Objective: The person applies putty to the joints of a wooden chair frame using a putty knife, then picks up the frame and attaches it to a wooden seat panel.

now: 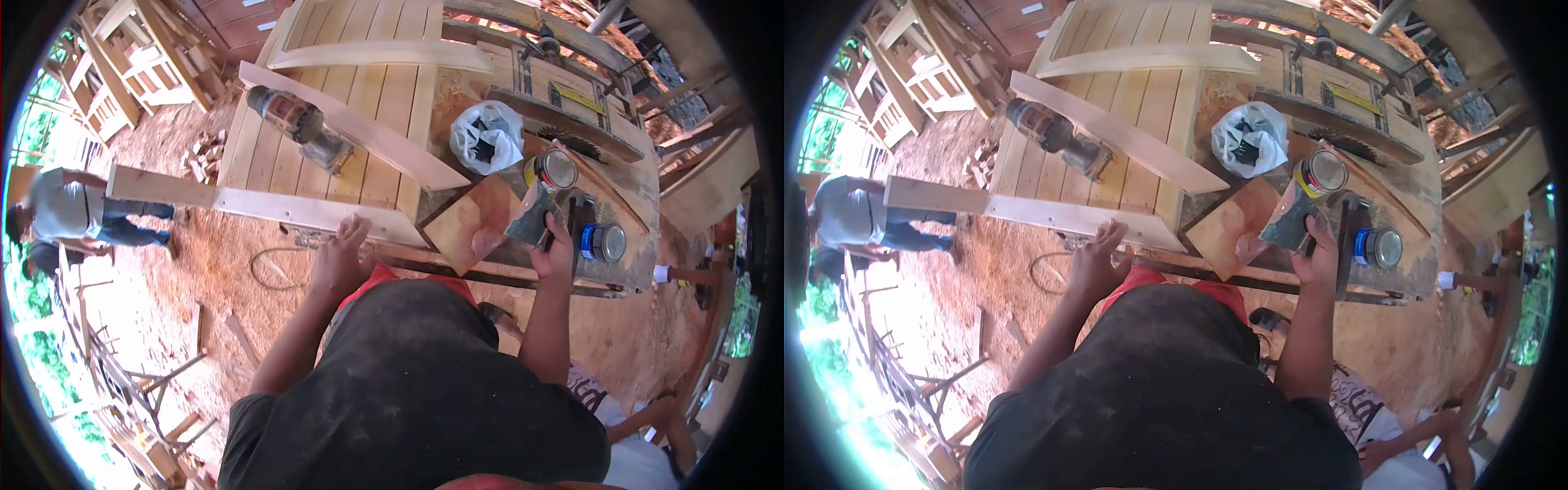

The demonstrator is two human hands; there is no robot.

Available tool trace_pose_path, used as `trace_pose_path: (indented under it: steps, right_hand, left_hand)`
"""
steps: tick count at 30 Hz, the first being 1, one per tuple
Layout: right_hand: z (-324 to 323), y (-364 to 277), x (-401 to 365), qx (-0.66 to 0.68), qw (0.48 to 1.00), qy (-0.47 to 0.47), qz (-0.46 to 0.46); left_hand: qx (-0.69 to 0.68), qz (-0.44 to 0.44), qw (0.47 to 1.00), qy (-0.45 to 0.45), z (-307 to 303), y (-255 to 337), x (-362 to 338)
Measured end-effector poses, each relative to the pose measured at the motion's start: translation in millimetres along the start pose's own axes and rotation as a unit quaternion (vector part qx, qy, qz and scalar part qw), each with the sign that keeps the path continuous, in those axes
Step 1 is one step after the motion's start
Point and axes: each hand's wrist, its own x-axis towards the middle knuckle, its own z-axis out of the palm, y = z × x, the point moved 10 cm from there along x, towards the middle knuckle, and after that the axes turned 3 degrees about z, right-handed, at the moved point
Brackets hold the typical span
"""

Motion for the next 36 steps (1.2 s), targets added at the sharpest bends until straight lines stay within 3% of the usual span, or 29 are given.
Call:
trace_pose_path:
  steps: [1,4,10,16,17,20,23,27,30,35,36]
  right_hand:
    - [9,3,-1,0.0,1.0,-0.014,-0.006]
    - [34,15,-6,0.006,0.999,-0.036,-0.029]
    - [74,44,-40,0.007,0.998,-0.023,-0.065]
    - [62,56,-68,0.024,0.993,0.036,-0.111]
    - [52,58,-71,0.041,0.99,0.066,-0.118]
    - [48,56,-80,0.057,0.984,0.106,-0.131]
    - [70,43,-93,0.026,0.976,0.122,-0.178]
    - [73,36,-101,0.012,0.969,0.155,-0.193]
    - [84,38,-107,0.012,0.964,0.188,-0.186]
    - [97,40,-110,-0.01,0.963,0.199,-0.179]
    - [97,40,-111,-0.013,0.962,0.21,-0.172]
  left_hand:
    - [-0.038,0.071,0.993,0.083,-25,4,1]
    - [-0.193,0.087,0.973,0.089,-46,-38,14]
    - [-0.346,-0.086,0.899,0.254,-115,-200,50]
    - [-0.419,-0.064,0.819,0.386,-207,-297,147]
    - [-0.376,-0.045,0.837,0.395,-219,-304,169]
    - [-0.105,-0.001,0.926,0.362,-250,-288,234]
    - [0.002,0.137,0.937,0.32,-255,-267,309]
    - [0.099,0.221,0.955,0.172,-259,-198,365]
    - [0.149,0.293,0.938,0.111,-240,-168,395]
    - [0.174,0.277,0.942,-0.075,-182,-171,438]
    - [0.203,0.257,0.942,-0.071,-176,-172,444]
